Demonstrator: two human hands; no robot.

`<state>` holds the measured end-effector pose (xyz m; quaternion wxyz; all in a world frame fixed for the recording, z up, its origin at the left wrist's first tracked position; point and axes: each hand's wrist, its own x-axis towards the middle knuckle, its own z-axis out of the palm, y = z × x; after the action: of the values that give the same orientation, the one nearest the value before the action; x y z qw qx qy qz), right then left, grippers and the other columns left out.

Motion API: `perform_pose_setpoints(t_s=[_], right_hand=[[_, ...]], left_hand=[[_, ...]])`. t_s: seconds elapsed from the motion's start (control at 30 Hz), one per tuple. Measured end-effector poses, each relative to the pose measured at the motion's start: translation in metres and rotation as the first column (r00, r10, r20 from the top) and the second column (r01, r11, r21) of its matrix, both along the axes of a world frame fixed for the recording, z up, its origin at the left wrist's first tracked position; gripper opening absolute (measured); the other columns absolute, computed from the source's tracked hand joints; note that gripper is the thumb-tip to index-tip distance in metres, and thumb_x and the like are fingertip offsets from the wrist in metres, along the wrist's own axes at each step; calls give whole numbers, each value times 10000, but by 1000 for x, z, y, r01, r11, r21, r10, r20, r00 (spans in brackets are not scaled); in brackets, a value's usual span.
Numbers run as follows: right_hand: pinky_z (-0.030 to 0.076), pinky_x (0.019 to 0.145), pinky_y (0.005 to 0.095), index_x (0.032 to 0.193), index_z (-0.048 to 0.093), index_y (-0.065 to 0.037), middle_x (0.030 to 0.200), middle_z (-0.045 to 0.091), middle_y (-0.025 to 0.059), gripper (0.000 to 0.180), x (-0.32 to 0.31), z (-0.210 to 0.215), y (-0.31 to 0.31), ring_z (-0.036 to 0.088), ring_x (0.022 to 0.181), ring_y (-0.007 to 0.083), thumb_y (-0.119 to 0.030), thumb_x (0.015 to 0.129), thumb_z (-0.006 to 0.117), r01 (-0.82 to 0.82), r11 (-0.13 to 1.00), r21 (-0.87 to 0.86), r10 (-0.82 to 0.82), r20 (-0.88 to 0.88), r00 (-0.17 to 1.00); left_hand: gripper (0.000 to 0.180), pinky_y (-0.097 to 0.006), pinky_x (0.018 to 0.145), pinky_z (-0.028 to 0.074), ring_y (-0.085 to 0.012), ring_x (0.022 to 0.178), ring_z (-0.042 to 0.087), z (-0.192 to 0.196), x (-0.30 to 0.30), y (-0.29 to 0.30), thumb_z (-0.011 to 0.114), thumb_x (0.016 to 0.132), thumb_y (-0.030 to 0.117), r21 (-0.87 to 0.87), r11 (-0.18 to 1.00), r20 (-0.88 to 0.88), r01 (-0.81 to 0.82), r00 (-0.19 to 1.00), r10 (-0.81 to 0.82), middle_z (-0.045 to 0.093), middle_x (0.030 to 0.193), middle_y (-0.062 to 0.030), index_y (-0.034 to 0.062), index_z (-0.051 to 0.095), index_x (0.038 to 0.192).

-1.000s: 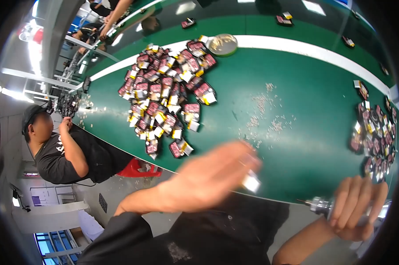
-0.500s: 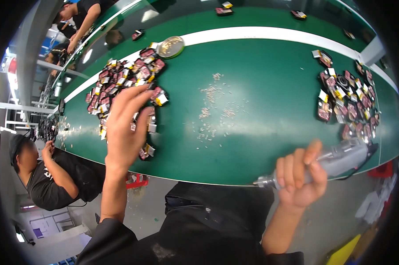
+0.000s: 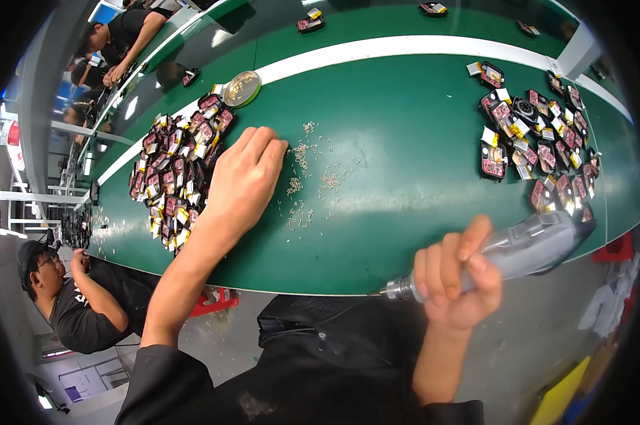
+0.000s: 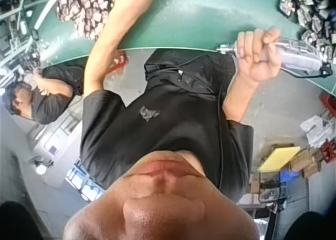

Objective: Assembling small electronic components using an electric screwdriver at a production line.

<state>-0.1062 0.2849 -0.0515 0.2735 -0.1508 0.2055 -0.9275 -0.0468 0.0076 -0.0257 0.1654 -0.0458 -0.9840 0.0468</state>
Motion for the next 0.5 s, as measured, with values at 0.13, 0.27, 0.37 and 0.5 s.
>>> perform_pose_setpoints(t_s=[0.13,0.27,0.37,0.5], right_hand=[[377,465,291,897,438,-60,509,361,-1,95,3,2,2,353,407,107,-154,893,455,6,1000,13,-6,-3,1000],[374,466,289,903,446,-62,506,355,-6,97,1,2,1,343,396,106,-158,894,452,14,999,31,-14,-7,1000],[369,464,286,906,449,-64,501,352,-7,100,0,1,-3,348,392,107,-163,895,442,32,999,43,-30,-34,999],[378,491,286,903,467,-67,499,363,-7,113,0,6,-13,362,395,108,-169,901,419,77,997,30,-76,-34,997]], left_hand=[[75,-379,630,455,-283,739,539,6,1,14,580,830,19,176,980,-22,-94,995,100,531,819,-128,-15,514,842],[53,-346,608,445,-271,646,549,13,20,34,576,852,0,498,865,-50,-62,994,100,541,753,-131,-11,525,855],[138,-289,625,481,-224,662,613,14,33,43,616,755,-128,566,794,-252,222,964,-90,626,759,-118,-34,605,855],[175,-303,618,493,-242,684,629,2,56,60,691,685,-123,768,582,-297,269,954,-49,643,761,-117,-29,617,813]])
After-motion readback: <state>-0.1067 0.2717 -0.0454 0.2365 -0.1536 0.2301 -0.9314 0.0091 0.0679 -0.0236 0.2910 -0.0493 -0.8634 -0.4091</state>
